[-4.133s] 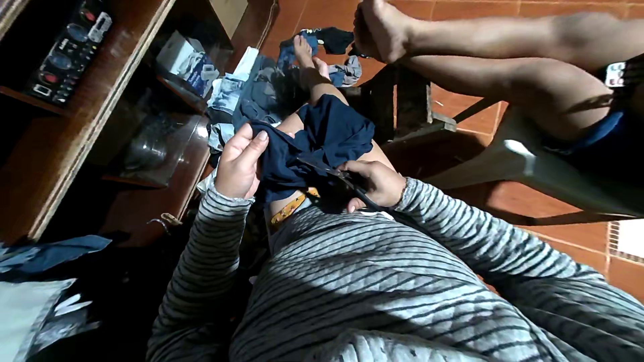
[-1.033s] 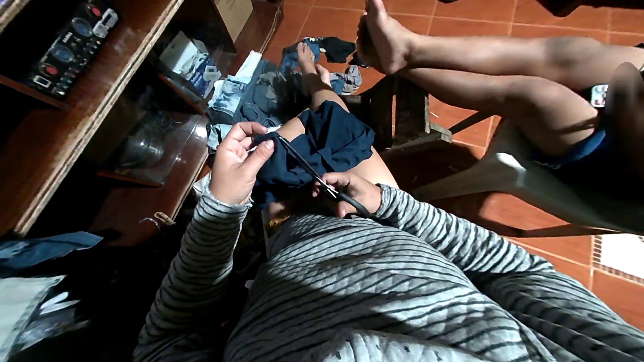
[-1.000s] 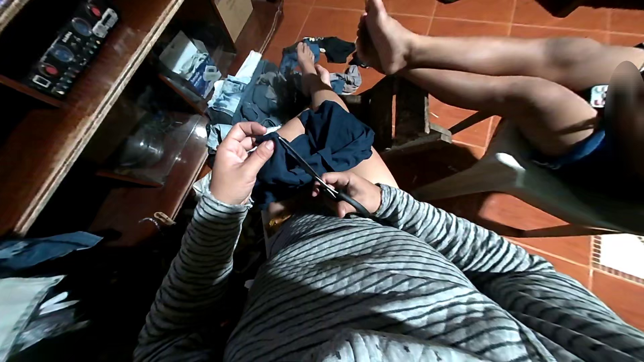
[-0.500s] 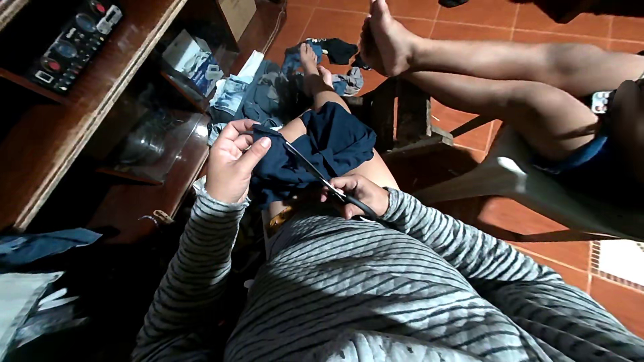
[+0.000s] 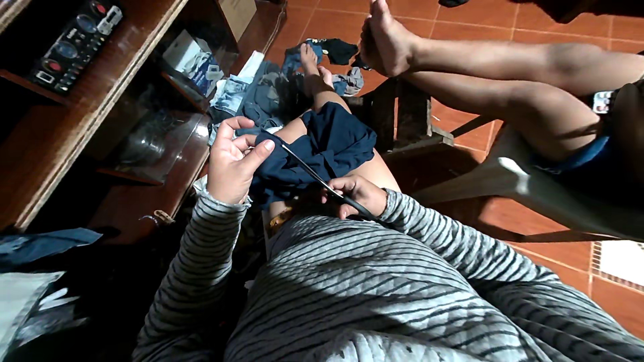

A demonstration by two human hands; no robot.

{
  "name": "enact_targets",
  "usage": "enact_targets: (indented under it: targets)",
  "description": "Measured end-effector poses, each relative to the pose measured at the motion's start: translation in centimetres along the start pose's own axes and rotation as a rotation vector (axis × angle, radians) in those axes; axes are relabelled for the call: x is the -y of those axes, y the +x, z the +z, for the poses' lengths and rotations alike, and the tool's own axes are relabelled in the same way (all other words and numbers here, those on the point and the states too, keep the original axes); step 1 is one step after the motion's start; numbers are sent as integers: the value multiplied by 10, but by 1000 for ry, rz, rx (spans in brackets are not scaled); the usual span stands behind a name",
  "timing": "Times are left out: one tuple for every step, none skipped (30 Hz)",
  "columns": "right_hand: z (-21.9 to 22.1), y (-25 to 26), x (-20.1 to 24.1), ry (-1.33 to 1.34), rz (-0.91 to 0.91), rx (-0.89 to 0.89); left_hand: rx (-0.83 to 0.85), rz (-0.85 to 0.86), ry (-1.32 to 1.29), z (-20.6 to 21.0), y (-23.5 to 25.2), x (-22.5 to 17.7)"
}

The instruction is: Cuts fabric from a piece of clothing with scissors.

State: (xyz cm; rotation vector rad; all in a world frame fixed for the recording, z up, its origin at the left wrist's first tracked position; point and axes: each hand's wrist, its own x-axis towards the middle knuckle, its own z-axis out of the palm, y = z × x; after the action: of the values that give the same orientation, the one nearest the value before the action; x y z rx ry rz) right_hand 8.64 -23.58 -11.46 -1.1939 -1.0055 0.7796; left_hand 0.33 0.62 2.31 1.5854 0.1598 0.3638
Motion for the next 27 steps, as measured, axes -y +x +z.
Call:
enact_targets:
  targets:
    - [0,-1,0,7,-2,6,4,1,3,0,0,1]
    - [0,-1,0,17,-4,9,7,-2,10,1,0,1]
    - [1,-1,0,31,-8,14,11,-7,13,2,-1,1]
    - [1,0,1,48,-17,24,15,-8,16,3,-1,2]
    - [2,2,1,62,-28,34,19,-8,19,4,-1,2]
    - [2,3,2,73,-37,41,24,-6,23,4,-1,2]
    - [3,5,3,81,-39,45,31,-7,29,5,-1,2]
    - [4,6,5,89,-36,47,39,-11,37,5,-1,1]
    - [5,8,6,94,-28,45,48,-15,43,5,-1,2]
    - [6,10,8,96,-19,45,54,-18,49,6,-2,2]
    - [7,11,9,95,-20,42,57,-20,53,6,-2,3]
    - [8,13,9,98,-27,44,59,-20,58,8,-3,4]
    - [8,15,9,98,-32,44,59,-18,62,9,-3,4]
    - [9,16,9,100,-33,38,58,-16,66,9,-4,5]
    - [9,17,10,94,-30,32,57,-14,71,9,-5,5]
    - [10,17,11,77,-27,27,58,-15,78,7,-6,5]
    - [10,19,12,57,-25,24,56,-19,81,6,-8,5]
    - [10,20,13,41,-29,25,50,-21,75,4,-9,5]
    - [10,23,14,25,-37,35,36,-28,59,2,-11,6]
    - [11,27,16,7,-47,53,17,-38,40,0,-13,6]
    - [11,32,17,-8,-56,78,-10,-46,24,-2,-16,7]
    - [11,38,18,-22,-61,107,-35,-50,10,-5,-18,8]
    - [12,44,20,-34,-57,142,-50,-44,0,-9,-20,10]
    - [13,51,22,-46,-48,176,-54,-40,-7,-14,-23,12]
    - [14,59,23,-51,-37,208,-55,-42,-17,-19,-27,12]
    - [15,66,24,-49,-24,239,-68,-56,-24,-24,-31,11]
    - [16,73,24,-47,-14,268,-86,-62,-24,-31,-35,11]
